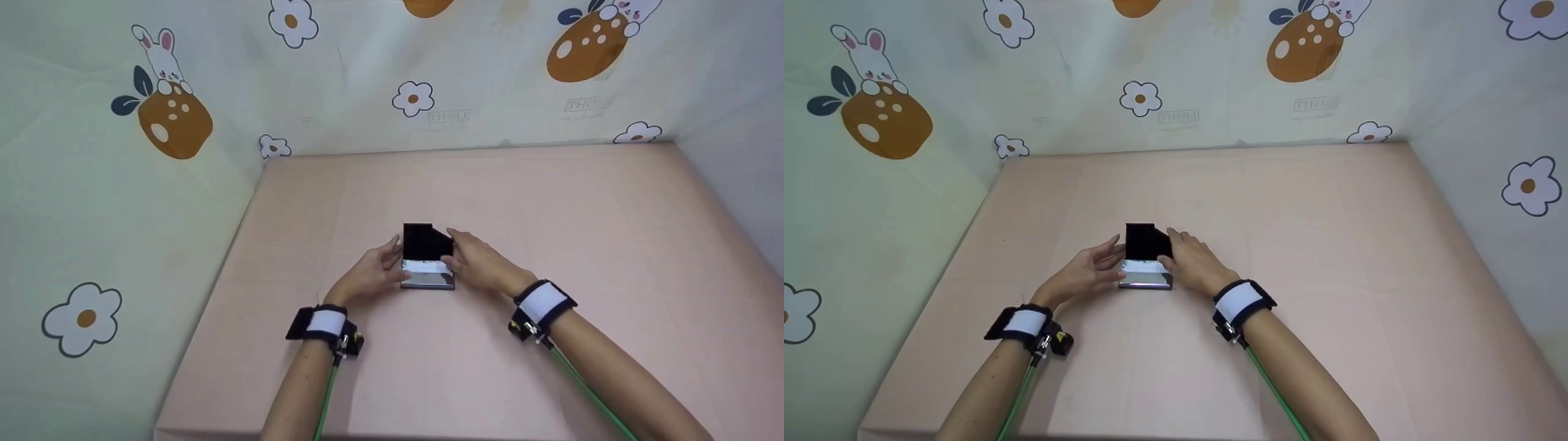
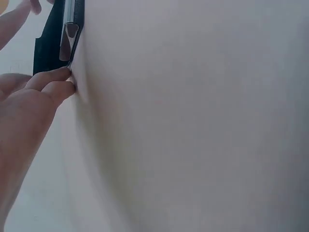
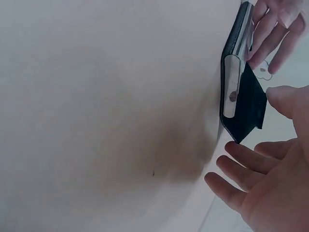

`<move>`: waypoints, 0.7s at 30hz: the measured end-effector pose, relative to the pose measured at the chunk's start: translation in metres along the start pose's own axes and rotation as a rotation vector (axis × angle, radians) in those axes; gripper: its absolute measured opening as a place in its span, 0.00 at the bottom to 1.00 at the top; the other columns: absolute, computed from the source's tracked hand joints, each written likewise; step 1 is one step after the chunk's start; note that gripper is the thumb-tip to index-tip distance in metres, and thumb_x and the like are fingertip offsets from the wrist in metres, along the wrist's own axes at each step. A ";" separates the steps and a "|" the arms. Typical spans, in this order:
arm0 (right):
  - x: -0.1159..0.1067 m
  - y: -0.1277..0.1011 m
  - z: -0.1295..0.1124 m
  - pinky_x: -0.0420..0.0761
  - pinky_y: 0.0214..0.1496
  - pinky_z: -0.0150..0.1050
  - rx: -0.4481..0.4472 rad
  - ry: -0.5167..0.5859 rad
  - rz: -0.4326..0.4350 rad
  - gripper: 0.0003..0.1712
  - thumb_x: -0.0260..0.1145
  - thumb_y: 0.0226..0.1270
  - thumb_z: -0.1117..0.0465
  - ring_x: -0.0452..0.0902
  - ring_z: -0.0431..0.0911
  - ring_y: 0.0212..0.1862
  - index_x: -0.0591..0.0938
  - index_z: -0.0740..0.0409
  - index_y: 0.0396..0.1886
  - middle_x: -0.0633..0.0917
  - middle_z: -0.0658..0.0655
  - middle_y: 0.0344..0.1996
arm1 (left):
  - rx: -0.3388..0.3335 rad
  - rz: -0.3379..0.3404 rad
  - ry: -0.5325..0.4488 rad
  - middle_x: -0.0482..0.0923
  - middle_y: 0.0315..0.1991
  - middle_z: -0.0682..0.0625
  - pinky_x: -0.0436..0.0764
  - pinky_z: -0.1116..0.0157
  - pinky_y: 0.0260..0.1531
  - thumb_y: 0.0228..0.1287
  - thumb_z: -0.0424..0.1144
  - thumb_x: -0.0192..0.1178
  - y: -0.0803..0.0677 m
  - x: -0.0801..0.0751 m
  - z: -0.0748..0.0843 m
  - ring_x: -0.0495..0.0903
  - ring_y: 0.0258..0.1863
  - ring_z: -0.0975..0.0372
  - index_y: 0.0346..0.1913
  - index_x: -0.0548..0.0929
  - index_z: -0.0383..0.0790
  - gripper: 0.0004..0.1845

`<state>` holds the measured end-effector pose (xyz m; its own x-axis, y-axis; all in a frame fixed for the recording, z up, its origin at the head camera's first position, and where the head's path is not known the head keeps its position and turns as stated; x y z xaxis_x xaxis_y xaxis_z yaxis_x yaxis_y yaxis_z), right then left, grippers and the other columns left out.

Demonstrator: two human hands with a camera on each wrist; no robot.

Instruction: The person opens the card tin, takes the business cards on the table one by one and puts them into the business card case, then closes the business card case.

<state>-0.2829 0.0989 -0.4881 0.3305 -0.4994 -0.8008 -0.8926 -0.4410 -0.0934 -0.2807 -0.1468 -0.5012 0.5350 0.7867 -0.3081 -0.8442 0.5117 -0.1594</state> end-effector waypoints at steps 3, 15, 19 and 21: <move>0.000 -0.004 -0.003 0.61 0.79 0.57 -0.010 -0.019 0.014 0.40 0.56 0.78 0.51 0.60 0.64 0.76 0.55 0.70 0.77 0.66 0.73 0.72 | 0.001 -0.003 -0.040 0.50 0.80 0.37 0.62 0.58 0.76 0.70 0.32 0.60 -0.004 -0.001 -0.001 0.55 0.79 0.51 0.79 0.40 0.31 0.47; -0.002 -0.022 -0.009 0.62 0.78 0.60 -0.040 -0.039 0.015 0.40 0.57 0.77 0.49 0.61 0.64 0.75 0.57 0.68 0.77 0.67 0.72 0.72 | -0.007 -0.011 -0.060 0.52 0.78 0.33 0.62 0.55 0.76 0.73 0.32 0.56 -0.013 0.002 0.003 0.56 0.78 0.47 0.79 0.41 0.29 0.43; -0.001 -0.029 -0.012 0.65 0.77 0.58 -0.067 -0.040 0.029 0.39 0.57 0.78 0.49 0.65 0.63 0.74 0.58 0.69 0.77 0.70 0.70 0.71 | -0.014 0.000 -0.032 0.52 0.78 0.34 0.63 0.56 0.75 0.73 0.34 0.56 -0.017 0.004 0.002 0.57 0.78 0.48 0.79 0.43 0.32 0.42; 0.000 -0.033 -0.014 0.66 0.76 0.57 -0.079 -0.032 0.030 0.39 0.57 0.77 0.50 0.66 0.63 0.73 0.59 0.69 0.76 0.70 0.70 0.71 | -0.023 -0.002 -0.010 0.52 0.79 0.35 0.64 0.57 0.74 0.73 0.34 0.56 -0.020 0.005 0.002 0.57 0.78 0.49 0.80 0.43 0.34 0.42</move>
<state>-0.2489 0.1034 -0.4765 0.2926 -0.4900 -0.8212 -0.8749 -0.4838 -0.0231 -0.2612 -0.1524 -0.4978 0.5369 0.7891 -0.2986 -0.8436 0.5051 -0.1819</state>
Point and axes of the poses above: each hand's wrist, its own y-axis towards the middle knuckle, its own x-axis out of the palm, z = x × y, the point moved 1 cm from there along y, towards the middle knuckle
